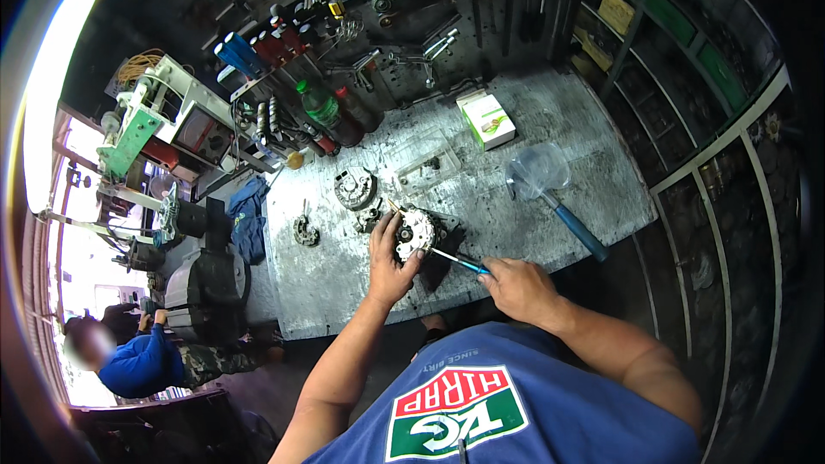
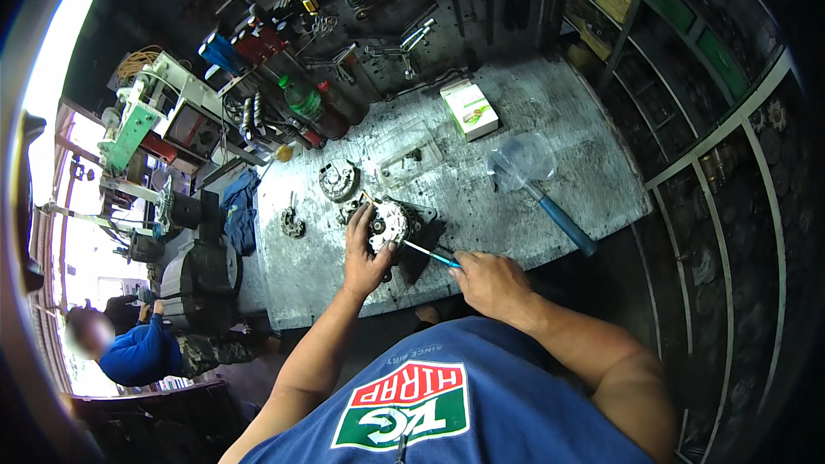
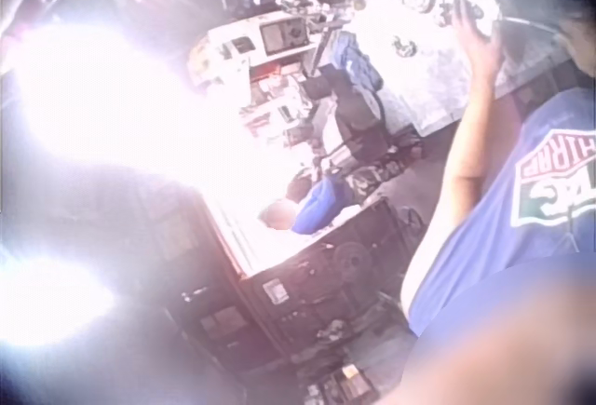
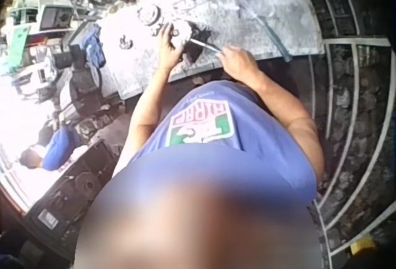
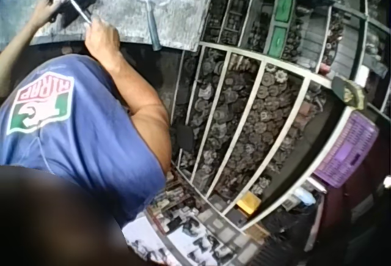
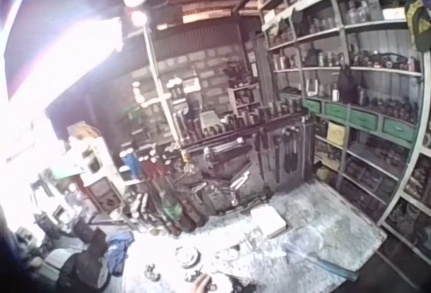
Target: The person walks to a workbench and unpacks a small box containing mechanical parts. They use a screwdriver to disassemble and reassemble a cylindrical component, handling several small metal pieces on the table.
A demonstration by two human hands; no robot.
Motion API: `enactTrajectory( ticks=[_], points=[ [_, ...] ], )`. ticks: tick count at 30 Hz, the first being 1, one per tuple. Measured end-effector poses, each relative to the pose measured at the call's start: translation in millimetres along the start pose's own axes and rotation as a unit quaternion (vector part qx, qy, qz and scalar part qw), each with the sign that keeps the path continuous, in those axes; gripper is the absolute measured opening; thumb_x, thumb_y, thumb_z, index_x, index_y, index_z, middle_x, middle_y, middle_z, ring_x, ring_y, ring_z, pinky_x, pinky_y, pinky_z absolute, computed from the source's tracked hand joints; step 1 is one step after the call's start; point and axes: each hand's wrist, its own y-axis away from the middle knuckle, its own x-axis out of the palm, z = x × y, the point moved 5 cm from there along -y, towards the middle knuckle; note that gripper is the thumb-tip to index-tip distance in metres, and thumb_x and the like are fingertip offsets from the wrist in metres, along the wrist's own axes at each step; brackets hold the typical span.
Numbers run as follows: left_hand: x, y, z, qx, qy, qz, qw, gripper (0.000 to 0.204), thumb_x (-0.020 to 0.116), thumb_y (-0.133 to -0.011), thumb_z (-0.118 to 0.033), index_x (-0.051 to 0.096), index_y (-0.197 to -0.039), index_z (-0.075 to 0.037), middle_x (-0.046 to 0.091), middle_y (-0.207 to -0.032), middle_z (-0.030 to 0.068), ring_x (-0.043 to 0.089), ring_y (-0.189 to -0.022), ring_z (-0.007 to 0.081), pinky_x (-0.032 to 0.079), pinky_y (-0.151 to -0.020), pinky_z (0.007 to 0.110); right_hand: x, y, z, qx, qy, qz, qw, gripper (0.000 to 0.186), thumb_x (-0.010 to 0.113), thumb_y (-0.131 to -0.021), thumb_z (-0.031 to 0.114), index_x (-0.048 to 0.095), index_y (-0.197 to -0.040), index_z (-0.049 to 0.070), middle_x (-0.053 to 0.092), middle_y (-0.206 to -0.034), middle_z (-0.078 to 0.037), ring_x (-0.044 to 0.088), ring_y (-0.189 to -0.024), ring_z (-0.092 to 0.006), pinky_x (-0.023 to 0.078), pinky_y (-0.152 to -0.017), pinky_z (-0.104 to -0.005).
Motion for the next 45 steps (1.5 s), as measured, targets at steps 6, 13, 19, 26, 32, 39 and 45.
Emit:
enactTrajectory(
  ticks=[6,13,19,26,32,39,45],
  points=[
    [0,2,-2,0.003,-0.030,-0.002,1.000,0.086,0.079,-0.089,-0.033,0.051,-0.165,-0.005,0.048,-0.166,0.0236,0.046,-0.154,0.0436,0.039,-0.129,0.052,4,-14,-1,0.044,0.004,0.085,0.995,0.030,0.062,-0.112,0.031,0.069,-0.109,0.002,0.076,-0.093,-0.027,0.074,-0.092,-0.0519,0.058,-0.080,-0.0629],
    [-3,0,-3,0.006,-0.039,0.004,0.999,0.089,0.079,-0.088,-0.038,0.051,-0.165,-0.003,0.048,-0.166,0.0242,0.046,-0.153,0.0430,0.038,-0.129,0.052,10,-19,-8,0.097,-0.079,0.136,0.983,0.037,0.058,-0.115,0.033,0.071,-0.108,-0.001,0.075,-0.094,-0.029,0.073,-0.093,-0.0533,0.057,-0.082,-0.0597],
    [-3,2,-1,0.009,-0.037,-0.001,0.999,0.089,0.080,-0.088,-0.038,0.051,-0.165,-0.004,0.049,-0.165,0.0242,0.047,-0.151,0.0435,0.037,-0.129,0.053,14,-19,-14,0.093,-0.071,0.150,0.982,0.038,0.059,-0.116,0.033,0.071,-0.107,-0.002,0.072,-0.088,-0.029,0.072,-0.086,-0.0505,0.057,-0.081,-0.0558],
    [-5,-1,-5,0.017,-0.013,-0.010,1.000,0.087,0.083,-0.085,-0.032,0.053,-0.163,-0.006,0.050,-0.165,0.0222,0.047,-0.150,0.0459,0.037,-0.128,0.055,46,-12,-49,0.273,-0.325,0.259,0.868,0.046,0.057,-0.119,0.043,0.075,-0.114,0.001,0.061,-0.075,0.000,0.058,-0.063,-0.0099,0.050,-0.057,-0.0324],
    [0,7,-6,-0.027,-0.015,-0.035,0.999,0.087,0.081,-0.085,-0.026,0.051,-0.164,-0.006,0.050,-0.165,0.0238,0.048,-0.153,0.0439,0.038,-0.130,0.052,37,-19,-82,0.053,-0.173,0.208,0.961,0.043,0.063,-0.115,0.041,0.074,-0.105,0.000,0.060,-0.071,-0.004,0.061,-0.062,-0.0147,0.050,-0.057,-0.0348],
    [-69,-47,48,-0.058,0.000,-0.197,0.979,0.045,0.078,-0.095,-0.012,0.069,-0.139,-0.001,0.072,-0.136,0.0205,0.067,-0.131,0.0397,0.050,-0.116,0.048,46,-2,-168,0.250,-0.092,-0.047,0.963,0.046,0.074,-0.104,0.045,0.073,-0.097,-0.001,0.074,-0.083,-0.023,0.074,-0.083,-0.0408,0.056,-0.078,-0.0515],
    [-41,-164,75,0.038,-0.053,0.066,0.996,0.023,0.075,-0.099,-0.006,0.081,-0.121,-0.007,0.077,-0.114,0.0134,0.076,-0.106,0.0337,0.061,-0.093,0.041,54,-5,-183,0.307,-0.153,-0.076,0.936,0.037,0.078,-0.105,0.033,0.070,-0.089,0.000,0.067,-0.065,-0.013,0.068,-0.052,-0.0259,0.055,-0.055,-0.0424]
  ],
)
